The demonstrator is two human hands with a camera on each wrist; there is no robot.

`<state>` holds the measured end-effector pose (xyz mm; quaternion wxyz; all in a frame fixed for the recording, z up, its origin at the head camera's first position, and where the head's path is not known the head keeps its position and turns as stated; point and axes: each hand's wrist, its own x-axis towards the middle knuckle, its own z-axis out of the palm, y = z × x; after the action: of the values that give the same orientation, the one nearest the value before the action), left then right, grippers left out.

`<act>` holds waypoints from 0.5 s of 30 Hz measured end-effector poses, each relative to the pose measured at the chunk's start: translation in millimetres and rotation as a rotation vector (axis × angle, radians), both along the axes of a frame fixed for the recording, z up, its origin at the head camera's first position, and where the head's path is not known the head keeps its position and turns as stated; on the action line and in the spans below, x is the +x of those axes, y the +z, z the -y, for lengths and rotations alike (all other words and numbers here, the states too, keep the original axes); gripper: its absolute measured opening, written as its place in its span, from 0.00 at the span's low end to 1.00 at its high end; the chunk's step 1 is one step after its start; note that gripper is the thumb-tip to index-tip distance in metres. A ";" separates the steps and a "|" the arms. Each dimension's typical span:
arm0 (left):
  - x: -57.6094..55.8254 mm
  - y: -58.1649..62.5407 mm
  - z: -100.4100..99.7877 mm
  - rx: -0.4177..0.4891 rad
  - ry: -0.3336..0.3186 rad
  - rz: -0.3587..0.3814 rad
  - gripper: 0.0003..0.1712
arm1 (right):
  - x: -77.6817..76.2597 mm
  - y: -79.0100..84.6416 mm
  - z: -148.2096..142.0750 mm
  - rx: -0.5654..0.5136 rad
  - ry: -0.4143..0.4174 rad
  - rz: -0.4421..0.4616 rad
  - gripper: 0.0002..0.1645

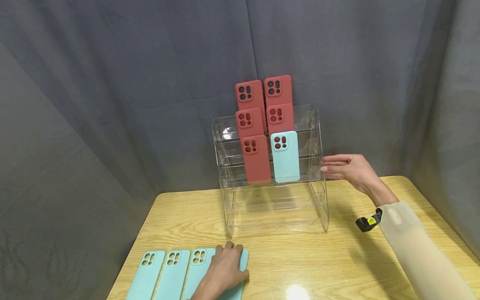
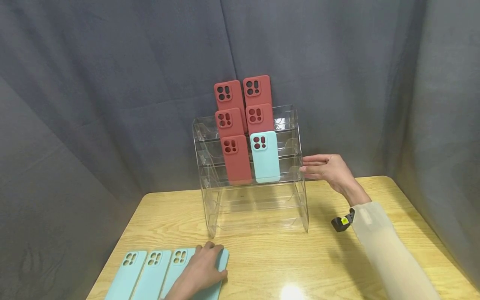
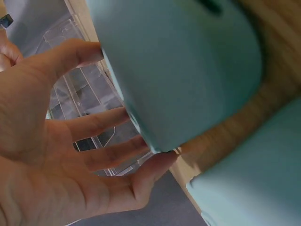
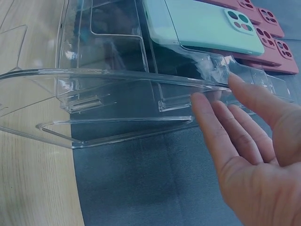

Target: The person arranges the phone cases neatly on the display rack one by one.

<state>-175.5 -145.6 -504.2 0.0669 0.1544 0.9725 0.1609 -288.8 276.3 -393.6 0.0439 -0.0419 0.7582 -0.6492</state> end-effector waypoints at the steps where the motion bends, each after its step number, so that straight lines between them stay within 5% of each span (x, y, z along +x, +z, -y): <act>1: 0.3 0.1 -0.1 0.008 -0.001 0.004 0.38 | -0.3 -0.8 -0.2 -0.002 0.003 0.005 0.41; 15: -0.2 22.5 -13.5 0.130 -0.034 -0.214 0.35 | -1.3 -2.6 -0.6 -0.046 0.002 0.036 0.46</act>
<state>-175.7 -132.2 -481.6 -0.0448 0.1912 0.9588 0.2052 -290.1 276.9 -396.2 0.0575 -0.0319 0.7422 -0.6669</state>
